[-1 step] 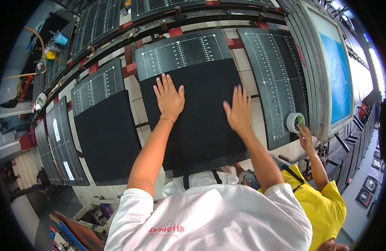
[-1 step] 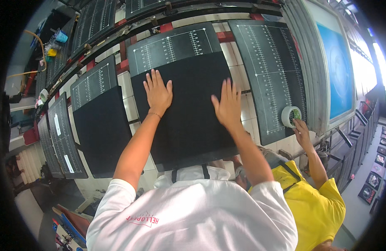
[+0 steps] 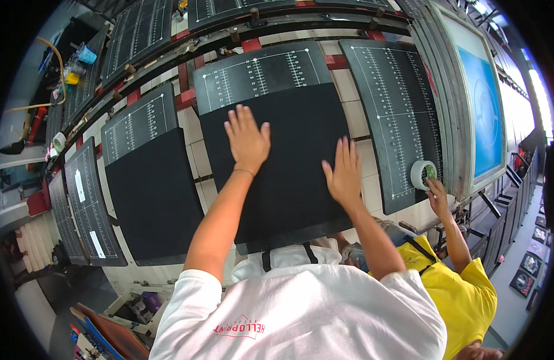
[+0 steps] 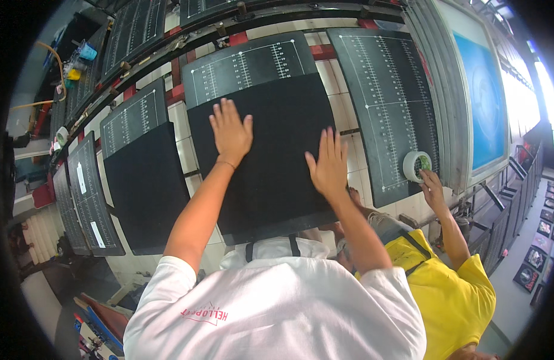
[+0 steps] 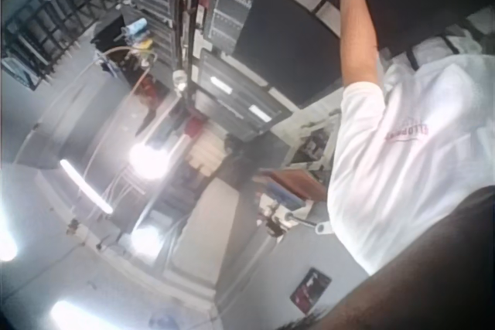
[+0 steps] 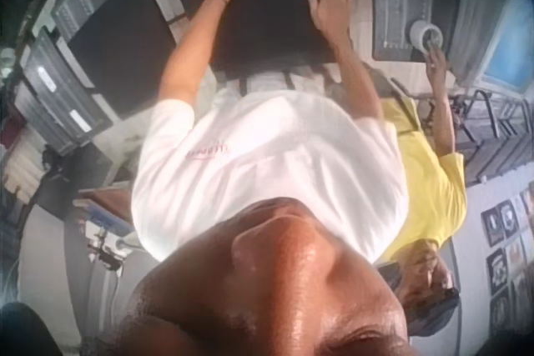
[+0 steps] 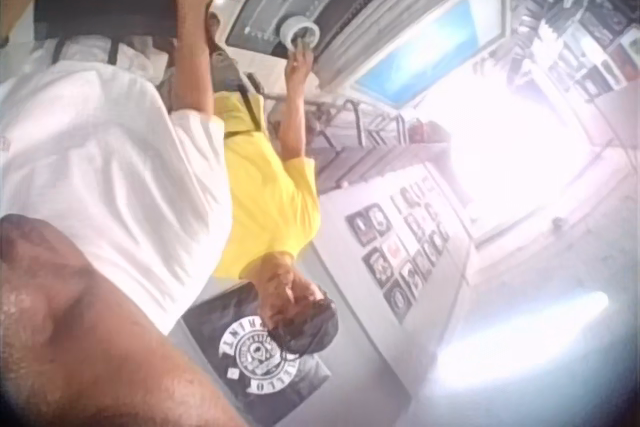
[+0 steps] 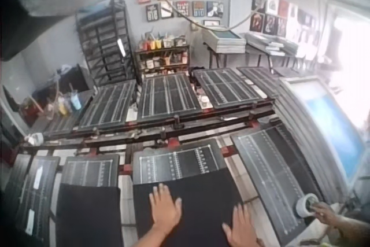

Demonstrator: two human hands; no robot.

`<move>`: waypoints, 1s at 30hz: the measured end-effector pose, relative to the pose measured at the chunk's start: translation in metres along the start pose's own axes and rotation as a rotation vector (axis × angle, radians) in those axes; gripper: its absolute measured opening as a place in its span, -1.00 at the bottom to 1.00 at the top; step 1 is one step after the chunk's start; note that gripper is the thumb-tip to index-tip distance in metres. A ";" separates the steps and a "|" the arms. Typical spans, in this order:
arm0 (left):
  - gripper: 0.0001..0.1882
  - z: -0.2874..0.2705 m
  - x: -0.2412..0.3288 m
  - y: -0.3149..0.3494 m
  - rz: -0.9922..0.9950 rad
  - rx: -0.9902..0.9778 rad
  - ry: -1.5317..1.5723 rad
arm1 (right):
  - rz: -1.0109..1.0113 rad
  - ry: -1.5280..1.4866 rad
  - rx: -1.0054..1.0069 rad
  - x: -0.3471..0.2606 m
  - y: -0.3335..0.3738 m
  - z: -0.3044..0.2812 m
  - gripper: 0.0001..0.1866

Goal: The person organizes paper and tape on a workbench, then aligns a black fabric panel onto a screen-printing platen and smooths it down.

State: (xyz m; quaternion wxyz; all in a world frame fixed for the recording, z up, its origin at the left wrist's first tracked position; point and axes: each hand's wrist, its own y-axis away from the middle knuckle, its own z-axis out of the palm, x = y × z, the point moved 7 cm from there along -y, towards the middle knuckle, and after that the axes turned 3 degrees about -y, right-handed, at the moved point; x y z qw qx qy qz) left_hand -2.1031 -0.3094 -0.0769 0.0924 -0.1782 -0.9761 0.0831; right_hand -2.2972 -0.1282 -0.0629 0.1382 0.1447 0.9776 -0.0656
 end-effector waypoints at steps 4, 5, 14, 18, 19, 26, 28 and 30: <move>-0.34 -0.029 0.119 0.054 0.298 -0.091 0.193 | 0.146 0.077 -0.074 0.031 0.079 -0.003 -0.29; -0.35 -0.030 0.147 0.087 0.403 -0.062 0.211 | 0.150 0.070 -0.061 0.035 0.081 -0.002 -0.29; -0.34 -0.054 -0.020 0.184 -0.030 -0.240 0.132 | 0.054 0.171 -0.053 -0.038 0.070 0.012 -0.20; -0.34 -0.059 -0.057 0.222 -0.209 -0.197 0.153 | -0.315 -0.062 -0.323 -0.155 0.099 0.033 -0.17; -0.34 -0.059 -0.059 0.227 -0.250 -0.178 0.184 | -0.380 -0.078 -0.372 -0.155 0.104 0.031 -0.18; -0.30 -0.066 -0.068 0.233 -0.293 -0.158 0.311 | -0.021 0.209 -0.008 -0.028 -0.073 0.025 -0.27; -0.29 -0.067 -0.064 0.230 -0.237 -0.163 0.351 | 0.110 0.240 0.084 -0.029 -0.119 0.035 -0.25; -0.28 -0.072 -0.072 0.235 -0.185 -0.133 0.403 | 0.012 0.303 0.049 -0.099 -0.137 0.061 -0.25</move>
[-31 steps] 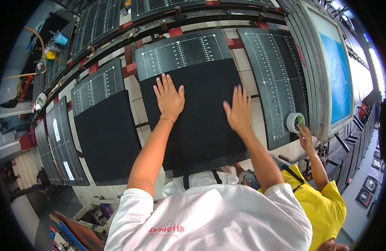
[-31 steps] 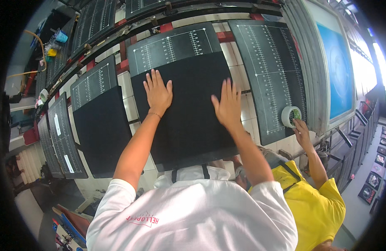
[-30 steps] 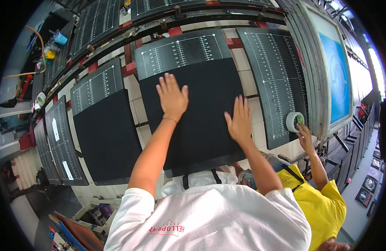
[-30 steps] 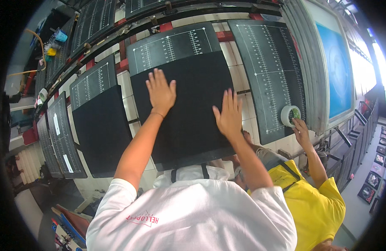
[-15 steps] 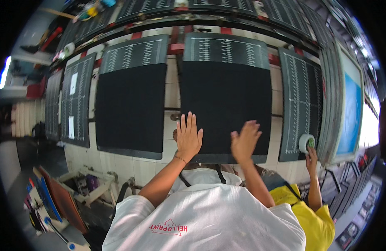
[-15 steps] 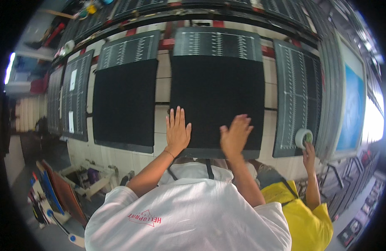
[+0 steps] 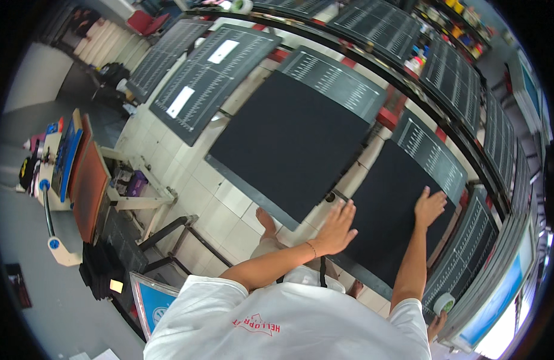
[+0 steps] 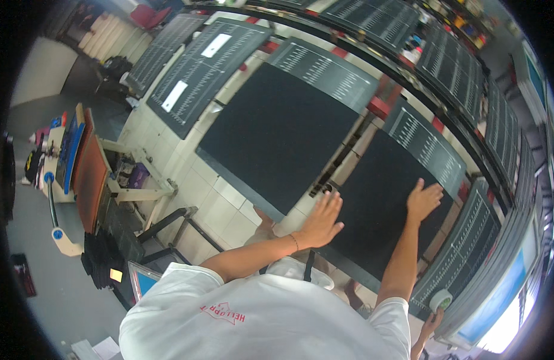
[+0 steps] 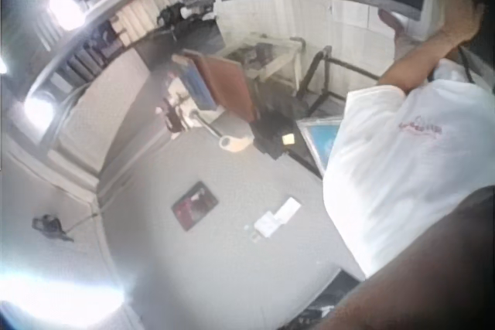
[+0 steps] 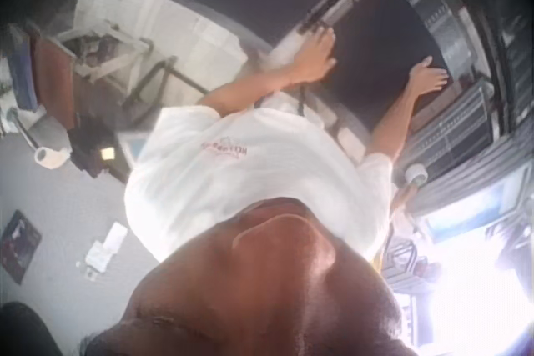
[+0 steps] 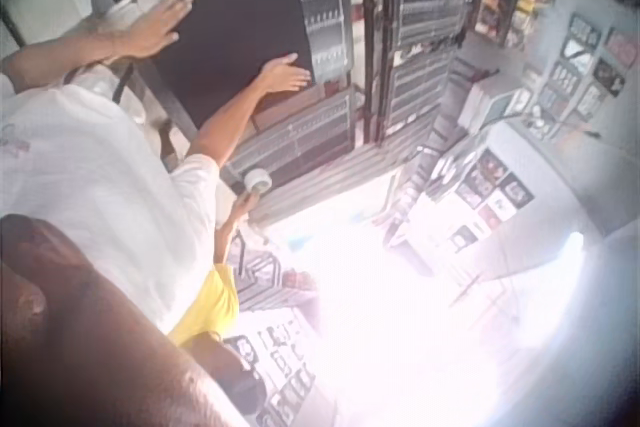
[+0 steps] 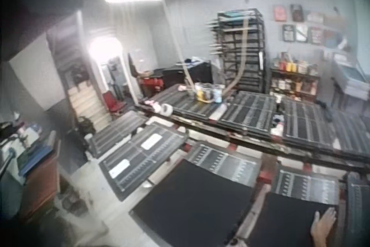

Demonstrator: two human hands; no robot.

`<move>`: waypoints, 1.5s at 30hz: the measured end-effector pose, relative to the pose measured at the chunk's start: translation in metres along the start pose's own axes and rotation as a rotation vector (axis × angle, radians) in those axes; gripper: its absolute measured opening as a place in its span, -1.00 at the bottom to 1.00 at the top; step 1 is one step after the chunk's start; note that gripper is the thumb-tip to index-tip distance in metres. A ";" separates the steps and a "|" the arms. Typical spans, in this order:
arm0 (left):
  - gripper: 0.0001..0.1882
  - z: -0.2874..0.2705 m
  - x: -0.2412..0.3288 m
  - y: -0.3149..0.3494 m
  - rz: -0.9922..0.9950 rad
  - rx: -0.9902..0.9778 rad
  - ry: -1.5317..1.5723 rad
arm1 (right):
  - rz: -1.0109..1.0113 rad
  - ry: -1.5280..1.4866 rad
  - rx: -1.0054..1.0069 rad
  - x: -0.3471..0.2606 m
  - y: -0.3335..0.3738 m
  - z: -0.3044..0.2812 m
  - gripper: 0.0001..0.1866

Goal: The person organizes paper and tape on a workbench, then aligns a black fabric panel onto a screen-printing platen and smooths it down.

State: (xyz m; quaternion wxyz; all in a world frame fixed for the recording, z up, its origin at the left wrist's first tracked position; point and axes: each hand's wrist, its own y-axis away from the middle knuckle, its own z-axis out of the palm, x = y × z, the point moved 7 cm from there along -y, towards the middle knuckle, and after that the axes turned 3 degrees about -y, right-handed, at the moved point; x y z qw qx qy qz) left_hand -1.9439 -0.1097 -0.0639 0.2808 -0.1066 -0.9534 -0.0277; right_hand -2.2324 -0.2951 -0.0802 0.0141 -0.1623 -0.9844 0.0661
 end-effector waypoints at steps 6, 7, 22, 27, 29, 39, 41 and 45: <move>-0.27 -0.155 -0.165 -0.004 -0.330 0.144 -0.197 | -0.645 -0.286 -0.062 -0.282 0.178 -0.029 -0.20; -0.27 -0.176 -0.221 0.009 -0.439 0.264 -0.316 | -0.725 -0.316 -0.119 -0.313 0.215 -0.038 -0.18; -0.25 -0.220 -0.338 0.045 -0.572 0.331 -0.254 | -0.041 -0.070 -0.045 -0.423 0.070 -0.016 -0.17; -0.22 -0.223 -0.337 0.041 -0.554 0.269 -0.154 | -0.164 -0.074 -0.021 -0.522 0.078 -0.010 -0.14; -0.19 -0.218 -0.347 0.039 -0.543 0.181 -0.043 | -0.233 -0.046 -0.017 -0.567 0.083 -0.016 -0.15; -0.36 -0.381 -0.478 0.127 -0.216 -0.023 0.919 | -0.921 0.052 0.398 -0.653 0.256 -0.093 -0.29; -0.49 -0.442 -0.544 0.183 -0.391 0.300 0.909 | -0.967 -0.023 0.275 -0.668 0.304 -0.113 -0.38; -0.68 -0.505 -0.682 0.370 -0.903 1.108 0.288 | -0.894 -0.359 0.025 -0.741 0.287 -0.128 -0.38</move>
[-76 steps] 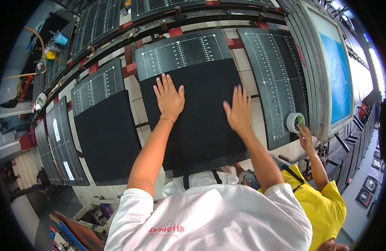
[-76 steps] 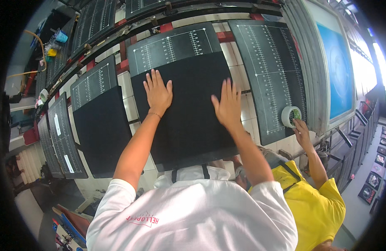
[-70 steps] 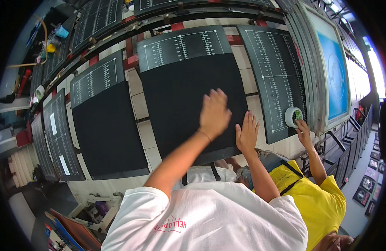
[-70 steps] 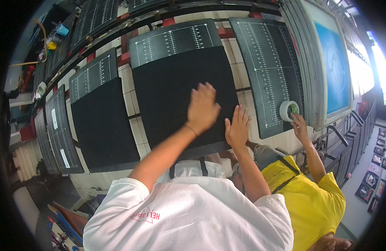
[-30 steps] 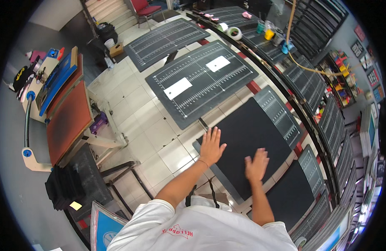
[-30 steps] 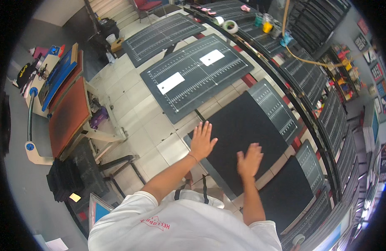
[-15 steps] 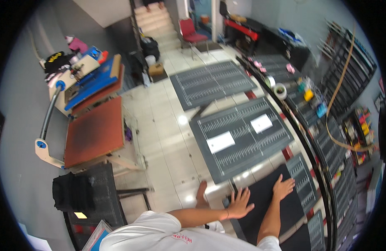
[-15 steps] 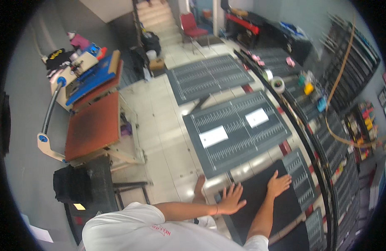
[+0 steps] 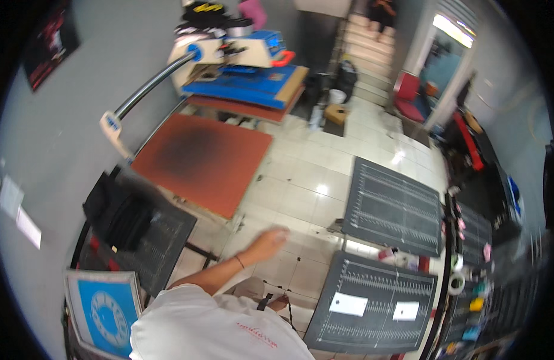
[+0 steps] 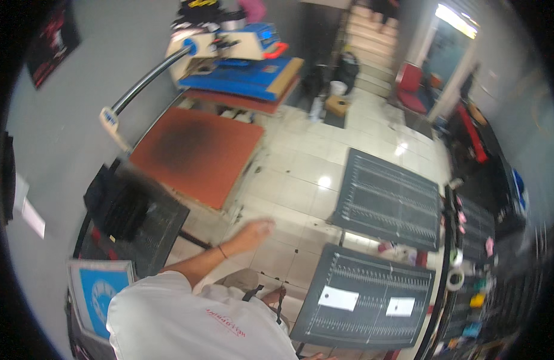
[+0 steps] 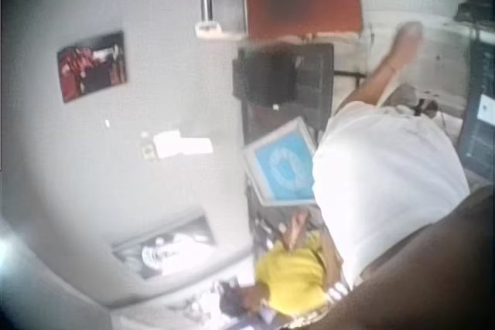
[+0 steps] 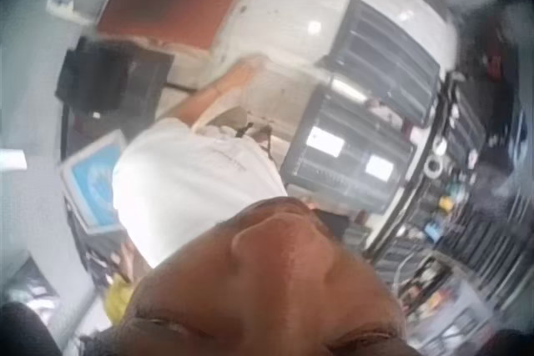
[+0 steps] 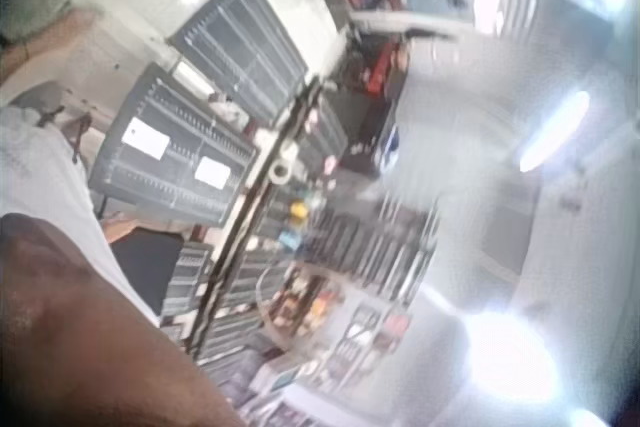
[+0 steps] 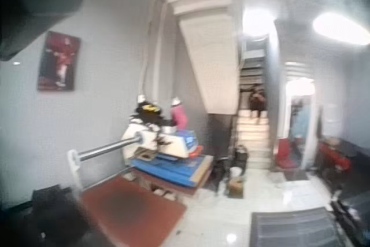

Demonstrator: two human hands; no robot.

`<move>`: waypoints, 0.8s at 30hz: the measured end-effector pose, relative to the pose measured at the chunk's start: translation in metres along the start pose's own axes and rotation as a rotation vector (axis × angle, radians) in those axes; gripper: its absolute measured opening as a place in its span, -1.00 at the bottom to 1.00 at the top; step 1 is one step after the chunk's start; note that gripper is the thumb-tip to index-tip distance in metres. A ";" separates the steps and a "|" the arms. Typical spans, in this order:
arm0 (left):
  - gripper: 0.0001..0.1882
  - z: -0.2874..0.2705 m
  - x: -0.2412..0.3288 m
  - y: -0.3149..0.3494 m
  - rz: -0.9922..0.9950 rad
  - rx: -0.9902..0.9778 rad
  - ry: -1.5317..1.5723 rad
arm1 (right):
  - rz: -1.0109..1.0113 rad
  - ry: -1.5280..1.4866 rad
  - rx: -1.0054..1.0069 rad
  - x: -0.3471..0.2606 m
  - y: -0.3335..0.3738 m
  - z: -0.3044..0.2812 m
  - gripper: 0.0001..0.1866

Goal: The person organizes paper and tape on a workbench, then aligns a black fabric panel onto a screen-printing platen and smooths it down.

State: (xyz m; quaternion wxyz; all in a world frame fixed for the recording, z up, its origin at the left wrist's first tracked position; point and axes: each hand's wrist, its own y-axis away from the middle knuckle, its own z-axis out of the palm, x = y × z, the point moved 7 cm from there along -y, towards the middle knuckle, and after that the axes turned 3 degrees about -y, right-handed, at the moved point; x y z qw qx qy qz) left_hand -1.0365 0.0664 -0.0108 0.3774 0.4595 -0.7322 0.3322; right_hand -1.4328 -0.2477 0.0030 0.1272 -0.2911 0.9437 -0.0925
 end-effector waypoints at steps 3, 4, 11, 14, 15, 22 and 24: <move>-0.62 -0.135 -0.016 -0.027 -0.151 0.443 -0.479 | 0.053 -0.201 -0.003 -0.027 -0.072 0.014 -0.38; -0.57 -0.165 -0.028 -0.024 -0.215 0.557 -0.656 | 0.049 -0.262 -0.015 -0.042 -0.097 0.020 -0.38; -0.33 -0.188 -0.099 -0.051 -0.545 0.511 -0.937 | -0.261 -0.458 -0.389 -0.277 -0.244 0.101 -0.37; -0.32 -0.189 -0.097 -0.034 -0.599 0.477 -0.855 | -0.362 -0.737 -0.676 -0.378 -0.266 0.195 -0.38; -0.32 -0.191 -0.094 -0.035 -0.585 0.483 -0.850 | -0.375 -0.861 -0.800 -0.433 -0.256 0.187 -0.37; -0.35 -0.205 -0.087 -0.070 -0.693 0.431 -0.742 | -0.797 -0.630 -1.044 -0.631 -0.263 0.233 -0.48; -0.37 -0.209 -0.090 -0.088 -0.790 0.403 -0.684 | -0.901 -0.492 -1.036 -0.661 -0.269 0.242 -0.51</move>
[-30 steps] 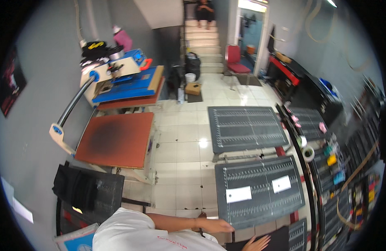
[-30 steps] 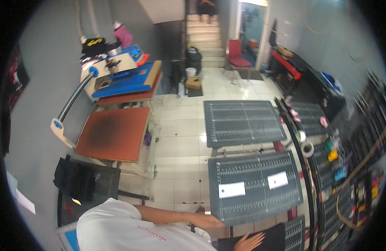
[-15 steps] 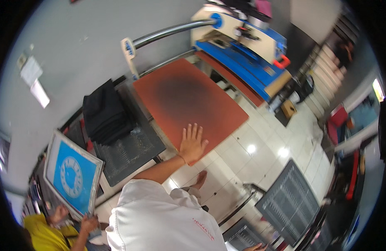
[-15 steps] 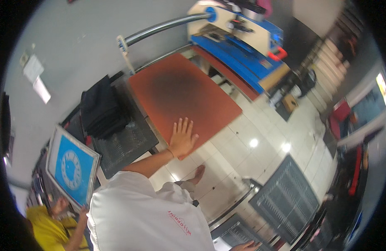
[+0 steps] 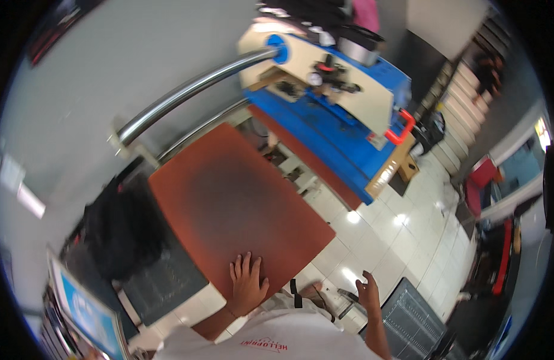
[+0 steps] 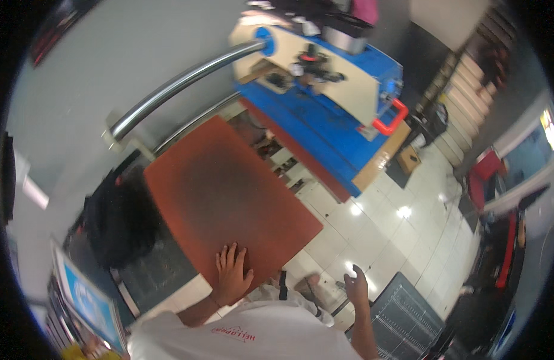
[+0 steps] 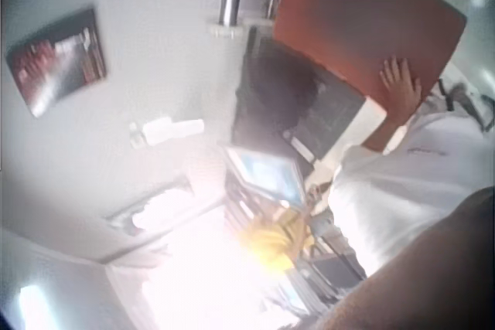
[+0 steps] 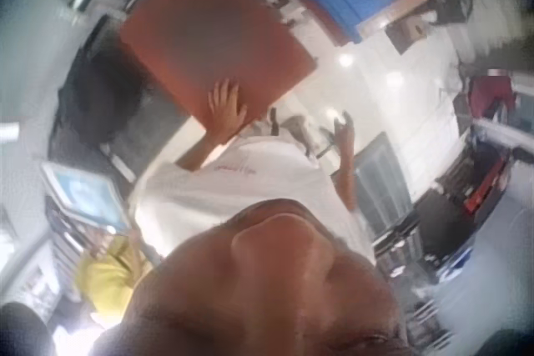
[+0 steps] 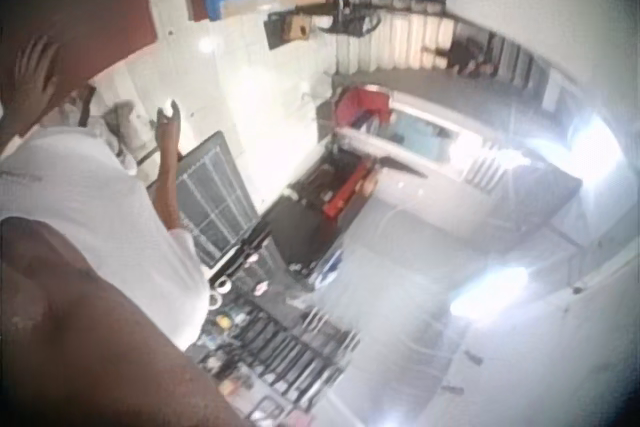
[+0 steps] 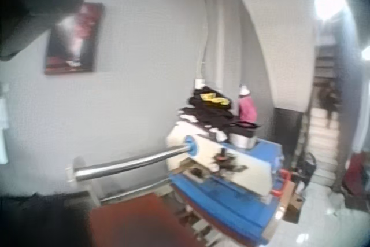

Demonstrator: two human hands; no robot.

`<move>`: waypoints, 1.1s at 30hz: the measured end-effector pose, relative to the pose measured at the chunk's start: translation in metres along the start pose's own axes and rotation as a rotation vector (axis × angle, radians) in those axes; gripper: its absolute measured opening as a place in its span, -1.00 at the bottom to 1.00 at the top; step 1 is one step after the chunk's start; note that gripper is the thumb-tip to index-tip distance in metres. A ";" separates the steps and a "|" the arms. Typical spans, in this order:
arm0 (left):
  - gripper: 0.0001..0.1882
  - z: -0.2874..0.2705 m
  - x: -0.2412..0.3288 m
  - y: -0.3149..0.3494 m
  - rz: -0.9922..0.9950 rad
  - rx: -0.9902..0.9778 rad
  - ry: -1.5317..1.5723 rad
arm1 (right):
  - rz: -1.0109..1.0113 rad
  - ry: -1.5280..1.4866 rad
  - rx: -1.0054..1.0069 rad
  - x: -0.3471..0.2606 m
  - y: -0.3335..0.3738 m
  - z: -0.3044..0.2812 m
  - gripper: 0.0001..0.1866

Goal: The person organizes paper and tape on a workbench, then aligns a black fabric panel onto a screen-printing platen and smooths it down.

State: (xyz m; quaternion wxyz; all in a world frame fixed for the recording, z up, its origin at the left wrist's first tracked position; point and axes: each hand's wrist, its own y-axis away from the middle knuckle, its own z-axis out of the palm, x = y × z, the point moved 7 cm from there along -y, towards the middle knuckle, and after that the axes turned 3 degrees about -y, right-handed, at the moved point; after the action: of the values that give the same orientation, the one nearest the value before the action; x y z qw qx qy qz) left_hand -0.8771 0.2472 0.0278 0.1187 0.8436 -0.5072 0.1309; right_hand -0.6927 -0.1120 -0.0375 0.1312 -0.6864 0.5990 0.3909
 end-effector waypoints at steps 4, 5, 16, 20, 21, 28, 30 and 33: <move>-0.55 -0.017 0.072 -0.061 0.163 0.002 0.315 | 0.136 -0.029 -0.187 0.021 -0.049 -0.009 -0.40; -0.59 -0.014 0.096 -0.080 0.181 -0.113 0.471 | 0.093 -0.004 -0.157 0.037 -0.062 -0.016 -0.40; -0.76 0.114 0.418 -0.254 0.533 -0.628 0.831 | 0.417 -0.101 0.263 0.234 -0.148 -0.179 -0.51; -0.76 0.159 0.526 -0.305 0.541 -0.782 0.841 | 0.581 -0.196 0.408 0.308 -0.131 -0.225 -0.51; -0.76 0.171 0.550 -0.317 0.522 -0.828 0.851 | 0.626 -0.195 0.437 0.327 -0.124 -0.238 -0.51; -0.74 0.266 0.737 -0.361 1.044 -1.045 0.300 | 0.905 -0.466 0.787 0.382 -0.079 -0.262 -0.51; -0.74 0.282 0.805 -0.347 1.305 -1.164 0.114 | 1.014 -0.557 0.829 0.392 -0.073 -0.249 -0.49; -0.71 0.313 0.919 -0.348 1.509 -1.166 0.077 | 1.163 -0.659 0.789 0.396 -0.080 -0.232 -0.44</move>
State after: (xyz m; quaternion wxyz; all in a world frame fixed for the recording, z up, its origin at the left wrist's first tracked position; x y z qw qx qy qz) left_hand -0.1223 -0.4551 0.0247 0.4212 0.0972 -0.8988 -0.0728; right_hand -0.5399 -0.5276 -0.1820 0.3108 -0.0125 0.8880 0.3385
